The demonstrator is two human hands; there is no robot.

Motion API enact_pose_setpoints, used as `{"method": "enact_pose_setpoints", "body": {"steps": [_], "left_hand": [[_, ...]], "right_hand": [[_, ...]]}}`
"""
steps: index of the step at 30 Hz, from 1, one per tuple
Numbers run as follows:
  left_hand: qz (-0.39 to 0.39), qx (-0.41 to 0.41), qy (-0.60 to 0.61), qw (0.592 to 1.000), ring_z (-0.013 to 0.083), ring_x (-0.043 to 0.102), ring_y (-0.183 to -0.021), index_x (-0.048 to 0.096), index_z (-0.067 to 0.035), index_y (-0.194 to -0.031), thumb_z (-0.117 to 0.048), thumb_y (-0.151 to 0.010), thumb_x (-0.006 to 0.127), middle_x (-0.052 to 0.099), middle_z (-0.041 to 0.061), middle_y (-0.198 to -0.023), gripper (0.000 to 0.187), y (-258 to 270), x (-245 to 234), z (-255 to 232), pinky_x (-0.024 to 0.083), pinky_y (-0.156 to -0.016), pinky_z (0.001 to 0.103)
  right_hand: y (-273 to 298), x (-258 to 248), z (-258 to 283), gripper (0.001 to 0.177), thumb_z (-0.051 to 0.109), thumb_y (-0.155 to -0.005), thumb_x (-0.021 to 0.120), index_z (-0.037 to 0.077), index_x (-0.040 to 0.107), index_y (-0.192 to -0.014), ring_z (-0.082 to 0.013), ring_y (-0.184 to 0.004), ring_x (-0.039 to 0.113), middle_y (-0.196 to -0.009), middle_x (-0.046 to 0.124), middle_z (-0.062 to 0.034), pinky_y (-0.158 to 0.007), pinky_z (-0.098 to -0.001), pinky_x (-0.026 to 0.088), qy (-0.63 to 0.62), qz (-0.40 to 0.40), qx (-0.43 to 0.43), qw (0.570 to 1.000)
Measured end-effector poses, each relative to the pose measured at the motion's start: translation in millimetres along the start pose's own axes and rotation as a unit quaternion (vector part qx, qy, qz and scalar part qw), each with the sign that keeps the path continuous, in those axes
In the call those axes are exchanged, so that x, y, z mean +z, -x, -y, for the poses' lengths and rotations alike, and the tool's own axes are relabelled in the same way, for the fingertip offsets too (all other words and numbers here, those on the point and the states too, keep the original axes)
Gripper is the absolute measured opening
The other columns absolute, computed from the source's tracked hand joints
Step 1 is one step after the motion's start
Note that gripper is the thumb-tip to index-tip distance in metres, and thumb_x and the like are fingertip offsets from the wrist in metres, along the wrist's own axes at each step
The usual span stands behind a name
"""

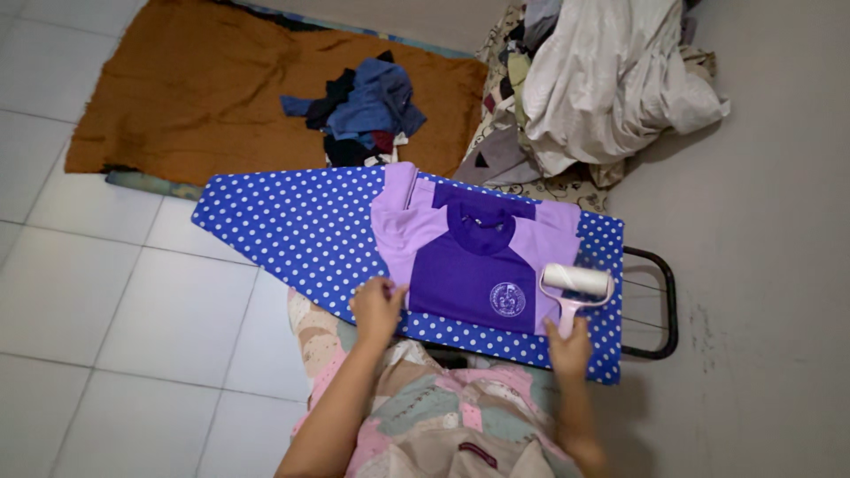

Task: The person uses a lint roller to remove lint from several garments placed on a blue polka-dotted ironing board. They roll the purple shirt, then a brown shirt, and finally a patterned garment, moving each item aside after treatment.

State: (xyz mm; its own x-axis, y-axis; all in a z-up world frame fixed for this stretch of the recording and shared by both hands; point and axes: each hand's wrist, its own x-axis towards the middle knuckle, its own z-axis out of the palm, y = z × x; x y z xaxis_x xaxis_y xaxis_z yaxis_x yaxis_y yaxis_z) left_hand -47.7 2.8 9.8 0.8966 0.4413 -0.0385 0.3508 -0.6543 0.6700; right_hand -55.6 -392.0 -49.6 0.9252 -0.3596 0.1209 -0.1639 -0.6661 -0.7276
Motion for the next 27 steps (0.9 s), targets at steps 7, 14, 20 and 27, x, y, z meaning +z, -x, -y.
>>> {"method": "enact_pose_setpoints", "body": {"steps": [7,14,20,27], "left_hand": [[-0.002,0.153,-0.099,0.983,0.0426,0.062,-0.090,0.071,-0.006,-0.089,-0.034,-0.072,0.083,0.064,0.020,-0.095,0.035,0.9,14.5,8.8,0.050,-0.074,0.051],[0.020,0.123,0.172,0.977,0.0278,0.061,-0.077,0.063,-0.001,-0.094,-0.013,-0.093,0.070,0.061,0.013,-0.087,0.014,-10.7,24.6,8.3,0.049,-0.070,0.039],[0.090,0.058,0.504,0.857,0.0054,0.044,-0.076,0.056,-0.005,-0.097,-0.004,-0.100,0.061,0.048,-0.001,-0.090,0.006,42.6,-93.1,-75.9,0.038,-0.066,0.022],[-0.021,0.182,0.529,0.829,0.0082,0.046,-0.087,0.052,-0.007,-0.107,-0.001,-0.107,0.058,0.045,0.001,-0.102,0.008,59.5,-158.1,-168.4,0.042,-0.077,0.022]], "right_hand": [[-18.8,-10.4,39.3,0.029,0.016,-0.084,0.079,0.001,0.063,-0.102,-0.0170,-0.071,0.060,-0.084,0.069,-0.0088,-0.064,-0.0358,0.049,-0.108,0.018,0.091,0.990],[-19.7,-55.9,101.9,0.034,0.012,-0.085,0.078,0.001,0.062,-0.112,-0.0143,-0.080,0.060,-0.095,0.067,-0.0054,-0.069,-0.0316,0.049,-0.207,-0.038,0.059,0.976],[7.7,-155.7,176.9,0.033,0.004,-0.092,0.075,0.003,0.061,-0.122,-0.0128,-0.068,0.051,-0.089,0.058,-0.0021,-0.054,-0.0294,0.038,-0.320,-0.102,0.029,0.941],[11.3,-192.6,235.9,0.019,-0.004,-0.096,0.072,-0.002,0.056,-0.106,-0.0134,-0.060,0.056,-0.086,0.061,-0.0107,-0.053,-0.0261,0.044,-0.295,-0.223,-0.043,0.928]]}}
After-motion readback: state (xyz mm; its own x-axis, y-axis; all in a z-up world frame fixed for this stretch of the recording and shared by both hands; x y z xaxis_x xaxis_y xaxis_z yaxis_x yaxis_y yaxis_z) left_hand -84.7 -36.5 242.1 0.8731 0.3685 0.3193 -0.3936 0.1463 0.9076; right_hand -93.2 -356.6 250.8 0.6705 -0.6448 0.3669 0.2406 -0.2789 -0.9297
